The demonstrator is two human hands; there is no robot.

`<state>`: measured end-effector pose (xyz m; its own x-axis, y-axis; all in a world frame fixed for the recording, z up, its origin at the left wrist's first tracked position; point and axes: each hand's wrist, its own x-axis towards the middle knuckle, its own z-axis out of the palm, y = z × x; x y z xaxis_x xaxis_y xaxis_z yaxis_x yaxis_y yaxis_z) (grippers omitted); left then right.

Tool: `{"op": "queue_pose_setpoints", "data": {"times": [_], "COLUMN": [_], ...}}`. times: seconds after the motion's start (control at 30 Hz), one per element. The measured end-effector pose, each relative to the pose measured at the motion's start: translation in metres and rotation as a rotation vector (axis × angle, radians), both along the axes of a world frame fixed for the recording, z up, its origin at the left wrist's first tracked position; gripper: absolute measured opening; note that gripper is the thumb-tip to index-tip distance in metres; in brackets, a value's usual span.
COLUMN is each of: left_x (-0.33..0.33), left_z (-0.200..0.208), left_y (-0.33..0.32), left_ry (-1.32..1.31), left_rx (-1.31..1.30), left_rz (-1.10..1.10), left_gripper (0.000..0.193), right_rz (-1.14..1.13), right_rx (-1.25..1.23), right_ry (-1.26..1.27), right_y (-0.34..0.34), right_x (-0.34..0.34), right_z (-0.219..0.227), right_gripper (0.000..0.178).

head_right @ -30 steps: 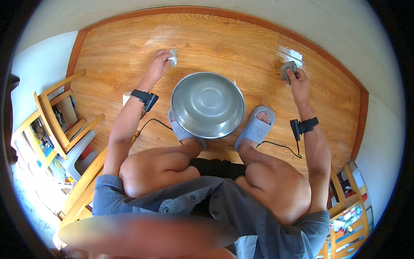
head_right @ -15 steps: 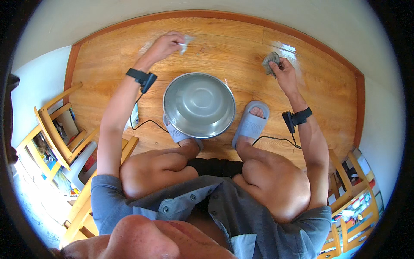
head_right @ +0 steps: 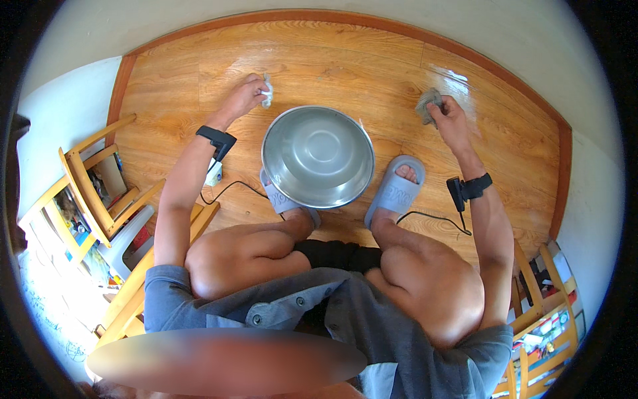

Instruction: The person sits cross-legged on a wooden floor and wipes the surface with a cloth and paper towel. They use a metal bowl to hold water and repeatedly dip the cloth to clean different areas of the floor.

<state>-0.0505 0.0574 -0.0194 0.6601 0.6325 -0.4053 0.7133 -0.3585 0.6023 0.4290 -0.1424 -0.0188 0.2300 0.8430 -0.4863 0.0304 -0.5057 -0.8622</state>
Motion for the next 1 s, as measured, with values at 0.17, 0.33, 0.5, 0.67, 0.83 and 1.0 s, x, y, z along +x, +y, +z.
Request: {"op": "queue_pose_setpoints", "data": {"times": [0.17,0.33,0.5,0.67,0.83,1.0], "left_x": [0.038,0.054,0.031,0.011,-0.012,-0.035], "left_z": [-0.009,-0.016,0.002,0.009,0.000,-0.014], "left_y": [-0.004,-0.002,0.000,-0.006,-0.003,-0.002], "left_ry": [-0.123,-0.341,-0.137,-0.120,-0.020,0.073], "left_rx": [-0.129,-0.494,-0.364,-0.359,-0.298,-0.227], "left_rz": [-0.004,0.272,0.292,0.311,0.273,0.261], "left_gripper": [0.018,0.020,0.025,0.024,0.025,0.024], "right_rz": [0.397,0.643,0.899,0.851,0.832,0.772], "right_rx": [-0.267,-0.255,-0.284,-0.313,-0.277,-0.320], "right_ry": [0.149,-0.098,-0.050,-0.130,-0.136,-0.043], "right_y": [0.010,-0.006,-0.019,-0.025,-0.037,-0.055], "right_x": [-0.034,-0.091,-0.112,-0.119,-0.117,-0.105], "right_z": [0.029,0.041,0.038,0.037,0.047,0.056], "right_gripper": [0.020,0.039,0.047,0.043,0.039,0.034]}}
